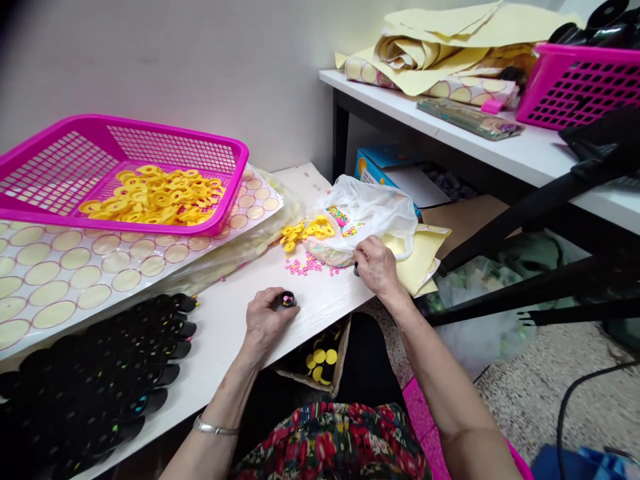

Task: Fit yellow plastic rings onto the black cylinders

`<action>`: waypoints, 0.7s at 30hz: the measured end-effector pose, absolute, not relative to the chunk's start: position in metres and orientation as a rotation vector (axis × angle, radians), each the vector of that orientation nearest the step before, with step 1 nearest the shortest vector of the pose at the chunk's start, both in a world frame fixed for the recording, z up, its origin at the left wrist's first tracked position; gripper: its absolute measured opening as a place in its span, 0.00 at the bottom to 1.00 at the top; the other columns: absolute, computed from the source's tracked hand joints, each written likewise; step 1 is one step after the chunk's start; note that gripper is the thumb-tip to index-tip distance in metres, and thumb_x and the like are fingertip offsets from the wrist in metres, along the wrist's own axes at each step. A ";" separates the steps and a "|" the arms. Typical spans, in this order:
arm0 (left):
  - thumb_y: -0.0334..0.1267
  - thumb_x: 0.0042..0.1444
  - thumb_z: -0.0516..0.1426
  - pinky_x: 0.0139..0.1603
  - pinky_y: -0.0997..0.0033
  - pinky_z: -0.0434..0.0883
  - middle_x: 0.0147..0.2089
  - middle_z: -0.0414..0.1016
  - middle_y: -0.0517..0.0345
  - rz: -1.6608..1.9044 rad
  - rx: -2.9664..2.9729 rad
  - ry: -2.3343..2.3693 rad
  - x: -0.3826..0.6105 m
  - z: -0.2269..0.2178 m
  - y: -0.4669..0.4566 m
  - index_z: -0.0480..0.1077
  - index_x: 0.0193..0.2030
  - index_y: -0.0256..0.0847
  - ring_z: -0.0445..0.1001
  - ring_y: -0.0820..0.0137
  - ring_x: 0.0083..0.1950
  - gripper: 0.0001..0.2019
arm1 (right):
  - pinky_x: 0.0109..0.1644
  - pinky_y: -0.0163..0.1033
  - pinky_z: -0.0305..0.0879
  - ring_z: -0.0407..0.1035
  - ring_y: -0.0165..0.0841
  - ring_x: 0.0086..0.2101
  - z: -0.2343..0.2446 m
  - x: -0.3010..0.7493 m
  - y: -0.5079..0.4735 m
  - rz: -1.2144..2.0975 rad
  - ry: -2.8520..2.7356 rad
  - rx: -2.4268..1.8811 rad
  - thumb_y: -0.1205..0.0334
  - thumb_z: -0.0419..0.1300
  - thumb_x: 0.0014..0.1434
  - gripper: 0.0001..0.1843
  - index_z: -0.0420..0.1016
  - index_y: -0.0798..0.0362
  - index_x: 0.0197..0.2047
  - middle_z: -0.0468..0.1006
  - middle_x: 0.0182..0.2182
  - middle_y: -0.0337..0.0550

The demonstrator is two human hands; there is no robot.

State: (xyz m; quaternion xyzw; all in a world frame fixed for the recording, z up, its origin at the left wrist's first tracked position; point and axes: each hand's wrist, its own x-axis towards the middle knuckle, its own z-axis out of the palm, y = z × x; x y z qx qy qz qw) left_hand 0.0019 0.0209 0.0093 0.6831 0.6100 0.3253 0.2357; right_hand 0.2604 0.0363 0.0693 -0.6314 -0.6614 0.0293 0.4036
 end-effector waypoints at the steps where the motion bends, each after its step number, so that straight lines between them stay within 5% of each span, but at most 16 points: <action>1: 0.37 0.37 0.62 0.43 0.65 0.66 0.34 0.75 0.61 0.891 1.877 1.671 0.002 0.009 0.021 0.72 0.32 0.45 0.69 0.66 0.39 0.11 | 0.35 0.37 0.60 0.66 0.33 0.30 0.068 0.258 0.037 0.073 -1.705 -1.593 0.68 0.54 0.53 0.07 0.70 0.52 0.25 0.69 0.27 0.41; 11: 0.37 0.37 0.62 0.42 0.66 0.66 0.33 0.75 0.61 0.889 1.913 1.670 0.004 0.013 0.018 0.72 0.32 0.44 0.69 0.66 0.38 0.11 | 0.35 0.38 0.60 0.65 0.34 0.30 0.080 0.251 0.044 -0.057 -1.697 -1.630 0.65 0.54 0.54 0.07 0.70 0.53 0.26 0.71 0.27 0.43; 16: 0.36 0.37 0.62 0.42 0.67 0.65 0.33 0.76 0.61 0.938 1.901 1.645 0.004 0.010 0.019 0.73 0.32 0.43 0.69 0.67 0.37 0.11 | 0.34 0.36 0.60 0.67 0.33 0.29 0.059 0.241 0.016 0.230 -1.863 -1.585 0.65 0.54 0.55 0.07 0.71 0.52 0.28 0.72 0.25 0.41; 21: 0.36 0.36 0.63 0.41 0.67 0.65 0.33 0.76 0.61 0.942 1.896 1.644 0.004 0.008 0.020 0.73 0.31 0.43 0.69 0.67 0.38 0.11 | 0.36 0.36 0.61 0.67 0.34 0.35 0.036 0.218 -0.004 0.034 -1.832 -1.713 0.66 0.51 0.57 0.08 0.72 0.54 0.33 0.73 0.34 0.46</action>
